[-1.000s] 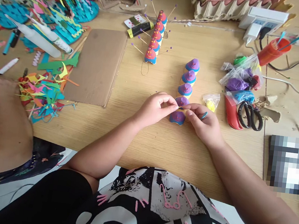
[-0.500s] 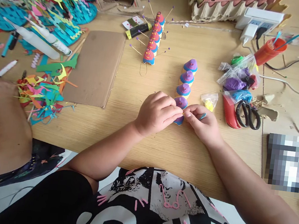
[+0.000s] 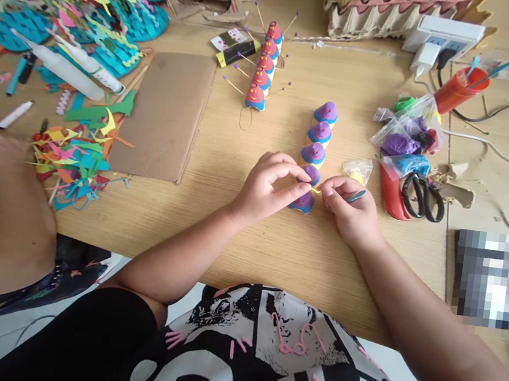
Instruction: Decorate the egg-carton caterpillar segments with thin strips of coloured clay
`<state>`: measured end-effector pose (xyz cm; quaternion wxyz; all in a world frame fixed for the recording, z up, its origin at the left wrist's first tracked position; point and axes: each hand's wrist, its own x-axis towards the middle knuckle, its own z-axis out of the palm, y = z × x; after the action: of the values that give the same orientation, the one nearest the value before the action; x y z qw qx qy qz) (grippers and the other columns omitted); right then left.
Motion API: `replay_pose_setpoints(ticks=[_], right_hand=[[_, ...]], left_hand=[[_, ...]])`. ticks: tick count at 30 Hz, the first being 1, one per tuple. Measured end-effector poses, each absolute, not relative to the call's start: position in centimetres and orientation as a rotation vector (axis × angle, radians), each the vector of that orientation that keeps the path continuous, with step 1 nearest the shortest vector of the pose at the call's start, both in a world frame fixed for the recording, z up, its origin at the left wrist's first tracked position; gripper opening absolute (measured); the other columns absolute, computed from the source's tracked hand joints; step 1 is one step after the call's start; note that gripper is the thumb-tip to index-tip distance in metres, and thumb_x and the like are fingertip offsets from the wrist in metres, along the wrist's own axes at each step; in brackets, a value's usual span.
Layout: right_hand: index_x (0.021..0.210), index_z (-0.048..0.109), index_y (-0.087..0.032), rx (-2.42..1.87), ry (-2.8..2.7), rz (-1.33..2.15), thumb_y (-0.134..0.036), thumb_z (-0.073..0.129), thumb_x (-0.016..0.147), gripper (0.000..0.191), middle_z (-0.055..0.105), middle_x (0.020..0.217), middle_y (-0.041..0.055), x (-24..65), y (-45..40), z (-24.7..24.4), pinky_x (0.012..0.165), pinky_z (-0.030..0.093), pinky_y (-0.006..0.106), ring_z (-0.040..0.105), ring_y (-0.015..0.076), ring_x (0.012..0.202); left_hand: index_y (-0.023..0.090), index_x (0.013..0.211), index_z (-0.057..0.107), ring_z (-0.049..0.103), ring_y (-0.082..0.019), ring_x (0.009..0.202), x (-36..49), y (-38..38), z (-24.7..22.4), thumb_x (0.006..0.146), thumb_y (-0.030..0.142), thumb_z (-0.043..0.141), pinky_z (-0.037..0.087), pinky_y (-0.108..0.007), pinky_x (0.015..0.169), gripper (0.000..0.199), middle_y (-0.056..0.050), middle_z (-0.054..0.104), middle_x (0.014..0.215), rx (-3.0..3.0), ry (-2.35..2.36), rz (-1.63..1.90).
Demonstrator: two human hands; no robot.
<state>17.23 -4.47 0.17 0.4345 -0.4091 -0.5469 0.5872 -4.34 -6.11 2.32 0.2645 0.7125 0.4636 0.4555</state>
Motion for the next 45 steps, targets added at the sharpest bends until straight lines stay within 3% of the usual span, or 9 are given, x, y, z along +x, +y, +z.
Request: replay_pose_setpoints(ticks=[4, 12, 22, 33, 40, 45], right_hand=[[0.084, 0.071, -0.023, -1.005, -1.349, 1.459, -0.064, 0.087, 0.082, 0.044, 0.051, 0.063, -0.0039, 17.2, -4.5, 0.2, 0.054, 0.034, 0.029, 0.038, 0.0107, 0.056], [0.085, 0.071, -0.023, -0.996, -1.345, 1.483, -0.064, 0.088, 0.081, 0.045, 0.055, 0.065, -0.0035, 17.0, -4.6, 0.5, 0.057, 0.040, 0.030, 0.043, 0.0110, 0.057], [0.082, 0.069, -0.021, -0.951, -1.333, 1.497, -0.060, 0.089, 0.081, 0.044, 0.056, 0.064, -0.0040, 16.9, -4.6, 0.7, 0.060, 0.046, 0.028, 0.046, 0.0099, 0.058], [0.083, 0.070, -0.021, -0.984, -1.443, 1.396, -0.066, 0.083, 0.086, 0.047, 0.058, 0.067, -0.0024, 16.8, -4.7, 0.9, 0.055, 0.039, 0.027, 0.045, 0.0101, 0.058], [0.086, 0.074, -0.021, -1.022, -1.578, 1.271, -0.070, 0.077, 0.089, 0.049, 0.069, 0.075, 0.0024, 16.8, -4.8, 0.9, 0.059, 0.046, 0.028, 0.056, 0.0135, 0.067], [0.091, 0.078, -0.021, -1.014, -1.621, 1.225, -0.061, 0.077, 0.093, 0.040, 0.073, 0.076, 0.0030, 16.7, -5.1, 0.6, 0.059, 0.049, 0.028, 0.059, 0.0139, 0.066]], left_hand=[[0.026, 0.096, 0.082, 0.067, -0.022, 0.104, -4.1, -6.0, 1.9, 0.090, 0.042, 0.084, 0.050, -0.039, 0.100, 0.018, -0.005, 0.078, 0.106, 1.829, 1.206, 1.220], [0.026, 0.088, 0.082, 0.067, -0.020, 0.095, -3.8, -5.9, 1.6, 0.092, 0.033, 0.080, 0.049, -0.036, 0.089, 0.009, -0.004, 0.076, 0.097, 1.726, 1.187, 1.213], [0.024, 0.088, 0.079, 0.068, -0.017, 0.094, -3.8, -5.7, 0.9, 0.095, 0.030, 0.079, 0.049, -0.034, 0.095, 0.009, -0.002, 0.076, 0.094, 1.717, 1.130, 1.265], [0.023, 0.093, 0.080, 0.071, -0.014, 0.092, -4.2, -5.3, 0.8, 0.097, 0.029, 0.075, 0.055, -0.029, 0.085, 0.009, -0.002, 0.078, 0.097, 1.679, 1.080, 1.239], [0.022, 0.087, 0.078, 0.072, -0.016, 0.091, -4.8, -5.2, 1.3, 0.096, 0.025, 0.073, 0.056, -0.033, 0.089, 0.011, -0.003, 0.079, 0.092, 1.861, 1.092, 1.173], [0.021, 0.086, 0.078, 0.073, -0.017, 0.091, -5.0, -5.3, 1.7, 0.095, 0.022, 0.074, 0.054, -0.036, 0.093, 0.010, -0.001, 0.079, 0.091, 2.044, 1.119, 1.191]])
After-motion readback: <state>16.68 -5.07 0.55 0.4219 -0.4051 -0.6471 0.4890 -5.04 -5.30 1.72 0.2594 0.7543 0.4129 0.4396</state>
